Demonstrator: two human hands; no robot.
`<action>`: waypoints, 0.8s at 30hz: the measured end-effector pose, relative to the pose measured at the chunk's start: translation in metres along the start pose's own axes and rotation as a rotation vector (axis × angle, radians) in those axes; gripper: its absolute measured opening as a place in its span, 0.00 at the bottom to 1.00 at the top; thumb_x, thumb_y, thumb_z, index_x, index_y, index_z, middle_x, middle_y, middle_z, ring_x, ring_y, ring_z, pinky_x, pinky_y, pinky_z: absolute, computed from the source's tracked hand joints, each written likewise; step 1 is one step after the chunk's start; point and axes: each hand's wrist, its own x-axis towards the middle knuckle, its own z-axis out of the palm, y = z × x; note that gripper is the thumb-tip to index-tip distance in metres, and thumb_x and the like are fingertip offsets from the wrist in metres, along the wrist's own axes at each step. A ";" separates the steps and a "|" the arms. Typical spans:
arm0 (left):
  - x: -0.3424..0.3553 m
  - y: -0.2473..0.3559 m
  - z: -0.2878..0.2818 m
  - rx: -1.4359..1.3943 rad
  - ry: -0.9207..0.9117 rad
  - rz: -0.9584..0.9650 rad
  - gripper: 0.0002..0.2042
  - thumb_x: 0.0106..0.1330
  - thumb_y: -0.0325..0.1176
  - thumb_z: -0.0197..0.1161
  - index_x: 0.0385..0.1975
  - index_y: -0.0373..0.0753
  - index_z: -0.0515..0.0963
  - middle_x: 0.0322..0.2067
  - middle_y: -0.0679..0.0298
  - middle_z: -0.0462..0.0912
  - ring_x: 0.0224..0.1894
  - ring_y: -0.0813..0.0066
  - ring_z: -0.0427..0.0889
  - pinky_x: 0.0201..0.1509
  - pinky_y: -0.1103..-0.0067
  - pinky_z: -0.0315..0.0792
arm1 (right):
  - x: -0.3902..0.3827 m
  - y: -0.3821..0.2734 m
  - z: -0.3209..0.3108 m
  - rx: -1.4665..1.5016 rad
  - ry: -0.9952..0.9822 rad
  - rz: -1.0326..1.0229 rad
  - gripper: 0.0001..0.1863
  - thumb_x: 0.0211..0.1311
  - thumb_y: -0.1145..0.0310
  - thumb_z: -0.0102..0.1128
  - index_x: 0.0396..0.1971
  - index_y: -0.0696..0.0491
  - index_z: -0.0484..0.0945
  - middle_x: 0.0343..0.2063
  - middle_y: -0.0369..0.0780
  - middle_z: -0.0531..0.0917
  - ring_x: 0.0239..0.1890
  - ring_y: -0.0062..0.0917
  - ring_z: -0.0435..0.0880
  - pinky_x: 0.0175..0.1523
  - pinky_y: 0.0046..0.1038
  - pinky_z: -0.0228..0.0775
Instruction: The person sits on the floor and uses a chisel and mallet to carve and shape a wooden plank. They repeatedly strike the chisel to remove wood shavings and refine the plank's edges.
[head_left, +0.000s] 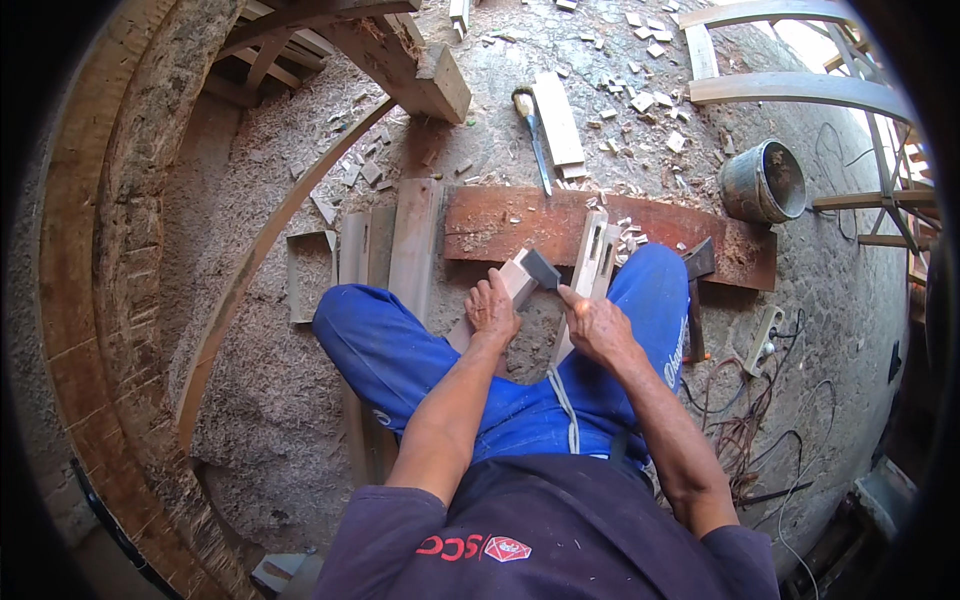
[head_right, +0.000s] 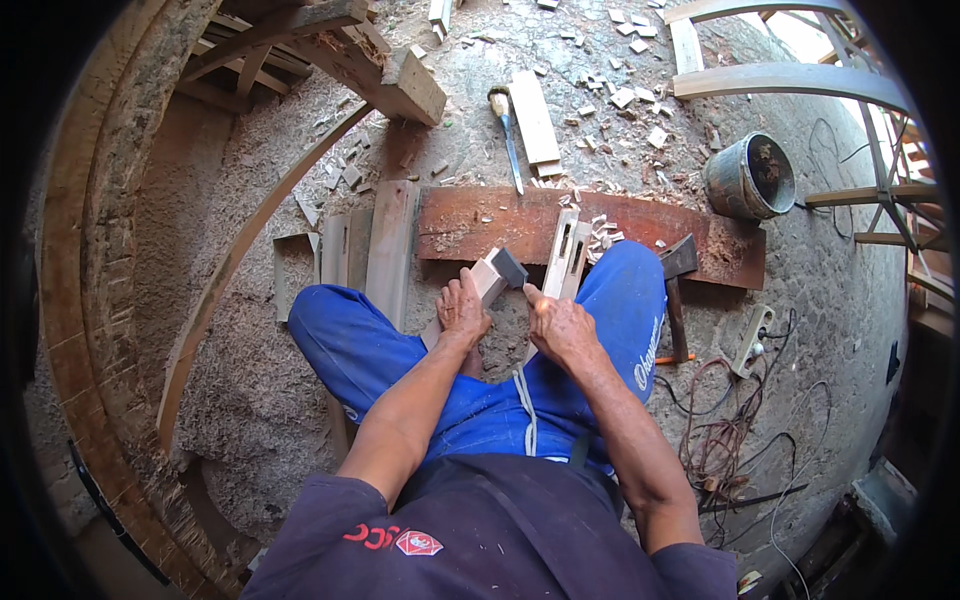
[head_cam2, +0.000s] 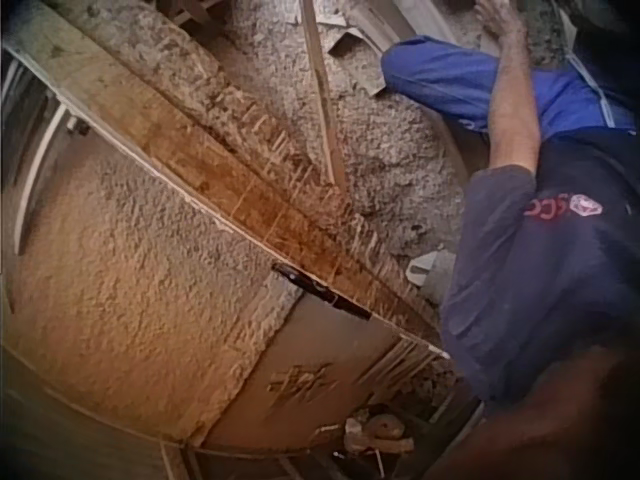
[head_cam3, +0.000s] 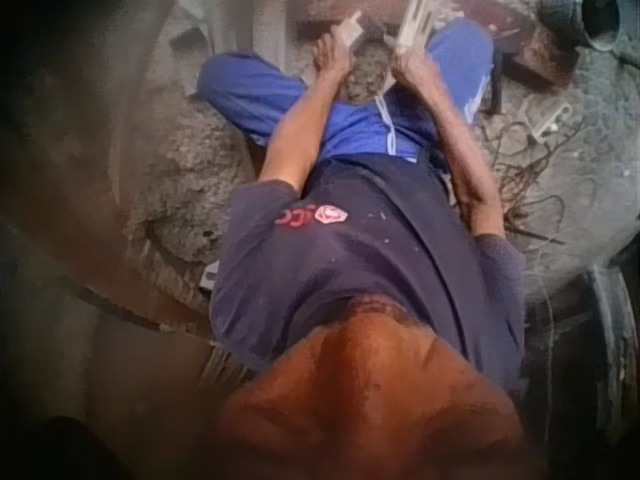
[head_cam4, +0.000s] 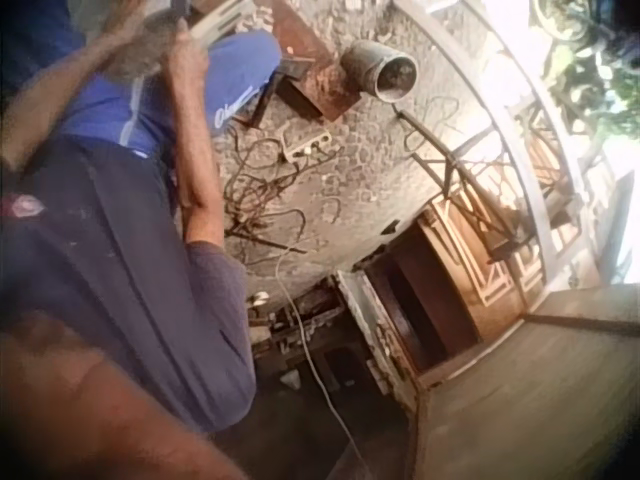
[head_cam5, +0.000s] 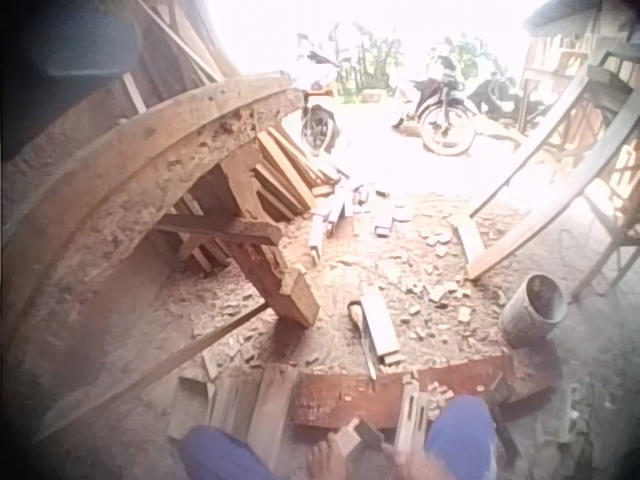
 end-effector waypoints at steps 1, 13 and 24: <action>0.006 0.007 -0.002 -0.016 0.007 0.007 0.50 0.45 0.32 0.78 0.70 0.35 0.54 0.53 0.47 0.74 0.57 0.47 0.74 0.61 0.55 0.69 | -0.010 0.000 -0.010 -0.028 0.001 -0.008 0.21 0.75 0.58 0.46 0.63 0.44 0.75 0.33 0.58 0.85 0.38 0.57 0.86 0.44 0.56 0.77; -0.005 0.010 0.008 -0.032 -0.004 -0.007 0.49 0.46 0.31 0.74 0.70 0.33 0.54 0.52 0.46 0.74 0.57 0.46 0.74 0.61 0.56 0.69 | -0.027 0.009 0.005 -0.008 -0.045 0.062 0.22 0.75 0.60 0.46 0.66 0.44 0.71 0.35 0.58 0.86 0.41 0.56 0.86 0.46 0.55 0.79; 0.006 0.003 0.003 -0.029 0.027 -0.004 0.43 0.47 0.31 0.74 0.65 0.36 0.58 0.52 0.45 0.74 0.57 0.44 0.75 0.60 0.55 0.70 | -0.010 0.013 0.002 -0.068 -0.014 -0.024 0.22 0.76 0.60 0.43 0.65 0.41 0.74 0.38 0.55 0.86 0.41 0.55 0.86 0.48 0.55 0.78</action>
